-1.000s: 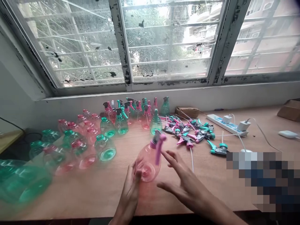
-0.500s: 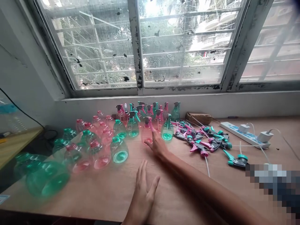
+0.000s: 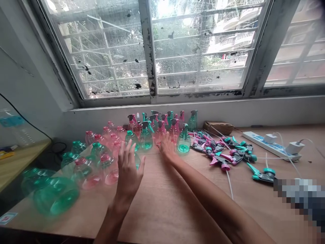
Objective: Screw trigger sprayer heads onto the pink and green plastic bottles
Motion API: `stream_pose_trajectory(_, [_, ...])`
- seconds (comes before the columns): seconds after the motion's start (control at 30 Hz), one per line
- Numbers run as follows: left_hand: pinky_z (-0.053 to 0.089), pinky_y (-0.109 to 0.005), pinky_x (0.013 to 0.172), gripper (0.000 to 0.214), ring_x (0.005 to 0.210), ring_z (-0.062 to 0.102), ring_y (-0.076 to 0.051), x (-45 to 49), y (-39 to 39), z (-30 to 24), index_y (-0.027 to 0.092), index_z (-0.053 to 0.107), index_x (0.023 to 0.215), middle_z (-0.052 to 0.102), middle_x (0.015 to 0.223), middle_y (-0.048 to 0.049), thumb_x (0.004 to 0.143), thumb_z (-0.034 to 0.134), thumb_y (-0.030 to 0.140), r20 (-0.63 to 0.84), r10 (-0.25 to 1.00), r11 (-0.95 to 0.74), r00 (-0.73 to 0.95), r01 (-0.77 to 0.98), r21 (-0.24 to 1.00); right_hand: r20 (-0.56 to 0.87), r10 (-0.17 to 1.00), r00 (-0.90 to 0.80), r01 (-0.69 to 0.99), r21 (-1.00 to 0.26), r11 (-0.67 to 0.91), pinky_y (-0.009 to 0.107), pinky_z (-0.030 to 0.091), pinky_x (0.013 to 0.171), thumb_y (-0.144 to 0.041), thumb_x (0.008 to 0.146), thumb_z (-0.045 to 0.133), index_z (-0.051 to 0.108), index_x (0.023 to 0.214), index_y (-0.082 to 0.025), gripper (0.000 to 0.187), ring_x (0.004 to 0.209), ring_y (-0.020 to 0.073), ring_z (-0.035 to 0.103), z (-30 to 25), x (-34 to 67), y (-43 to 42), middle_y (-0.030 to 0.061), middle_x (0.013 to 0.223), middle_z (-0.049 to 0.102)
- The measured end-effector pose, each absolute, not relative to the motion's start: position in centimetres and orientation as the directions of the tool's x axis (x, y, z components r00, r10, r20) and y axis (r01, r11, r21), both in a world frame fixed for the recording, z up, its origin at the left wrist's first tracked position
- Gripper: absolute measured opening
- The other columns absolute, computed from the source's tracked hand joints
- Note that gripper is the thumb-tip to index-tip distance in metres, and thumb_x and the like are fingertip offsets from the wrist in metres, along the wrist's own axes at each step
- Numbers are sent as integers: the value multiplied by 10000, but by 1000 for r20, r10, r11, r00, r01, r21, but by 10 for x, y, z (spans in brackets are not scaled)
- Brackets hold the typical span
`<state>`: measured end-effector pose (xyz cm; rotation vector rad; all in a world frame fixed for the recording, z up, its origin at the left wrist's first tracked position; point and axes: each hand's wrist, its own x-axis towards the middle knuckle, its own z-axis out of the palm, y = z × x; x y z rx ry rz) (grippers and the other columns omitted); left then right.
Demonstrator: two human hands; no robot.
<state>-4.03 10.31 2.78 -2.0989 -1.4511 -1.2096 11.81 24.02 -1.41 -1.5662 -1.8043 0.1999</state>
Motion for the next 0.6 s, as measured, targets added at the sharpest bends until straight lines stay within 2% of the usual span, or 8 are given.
stream_pose_trajectory(0.17, [331, -639, 1082, 395, 1391, 361, -418, -37, 120, 14, 167, 475, 1346, 565, 1350, -187, 972, 519, 288, 763, 633, -409, 130, 893, 188, 478, 857, -195, 806, -420, 417, 580, 522, 965, -320, 903, 689, 170, 1535, -82, 852, 1446, 453, 288, -8, 138, 185, 296, 1629, 137])
stream_pose_trajectory(0.23, [369, -601, 1070, 357, 1347, 422, -391, -30, 111, 10, 173, 488, 1335, 586, 1297, -174, 989, 472, 265, 759, 631, -448, 160, 874, 188, 469, 827, -311, 796, -346, 496, 528, 573, 890, -401, 905, 678, 365, 1467, -141, 693, 1361, 432, 442, -4, 157, 153, 241, 1585, 317])
stream_pose_trajectory(0.3, [393, -539, 1085, 344, 1334, 458, -340, -19, 96, 10, 196, 484, 1343, 577, 1307, -151, 1005, 434, 243, 752, 628, -499, 203, 846, 188, 436, 800, -412, 784, -277, 555, 446, 584, 851, -444, 919, 653, 591, 1263, -211, 420, 1182, 361, 616, 1, 185, 124, 155, 1439, 546])
stream_pose_trajectory(0.37, [387, -496, 1119, 362, 1379, 434, -300, -5, 77, 10, 230, 460, 1367, 473, 1445, -135, 1006, 446, 256, 738, 635, -547, 230, 808, 218, 397, 800, -450, 799, -223, 559, 402, 565, 842, -445, 963, 582, 669, 1110, -236, 270, 1071, 310, 667, 7, 220, 104, 111, 1280, 666])
stream_pose_trajectory(0.43, [346, -500, 1159, 456, 1454, 340, -300, 7, 60, 7, 255, 402, 1418, 310, 1577, -122, 979, 520, 299, 693, 701, -568, 167, 719, 401, 365, 846, -388, 861, -184, 474, 399, 553, 782, -371, 1023, 464, 674, 1069, -203, 273, 971, 300, 684, 13, 262, 92, 141, 1150, 708])
stream_pose_trajectory(0.47, [332, -514, 1166, 531, 1466, 325, -306, 13, 53, 4, 267, 351, 1454, 303, 1589, -121, 966, 548, 330, 650, 747, -554, 143, 673, 489, 347, 877, -333, 897, -169, 408, 410, 546, 760, -328, 1037, 409, 665, 1084, -179, 300, 945, 309, 685, 15, 286, 88, 165, 1106, 712])
stream_pose_trajectory(0.53, [350, -533, 1149, 662, 1439, 388, -313, 23, 43, -7, 271, 244, 1508, 415, 1540, -140, 948, 571, 403, 493, 860, -473, 130, 564, 677, 287, 930, -227, 951, -138, 275, 450, 535, 749, -260, 1007, 414, 687, 1037, -150, 297, 959, 357, 679, 15, 335, 81, 202, 1042, 723])
stream_pose_trajectory(0.6, [388, -535, 1119, 719, 1394, 458, -331, 30, 37, -21, 255, 249, 1511, 511, 1476, -153, 921, 583, 491, 315, 938, -345, 143, 467, 814, 193, 970, -149, 978, -112, 173, 476, 532, 779, -274, 909, 563, 724, 994, -157, 216, 987, 394, 680, 10, 382, 70, 209, 1036, 747])
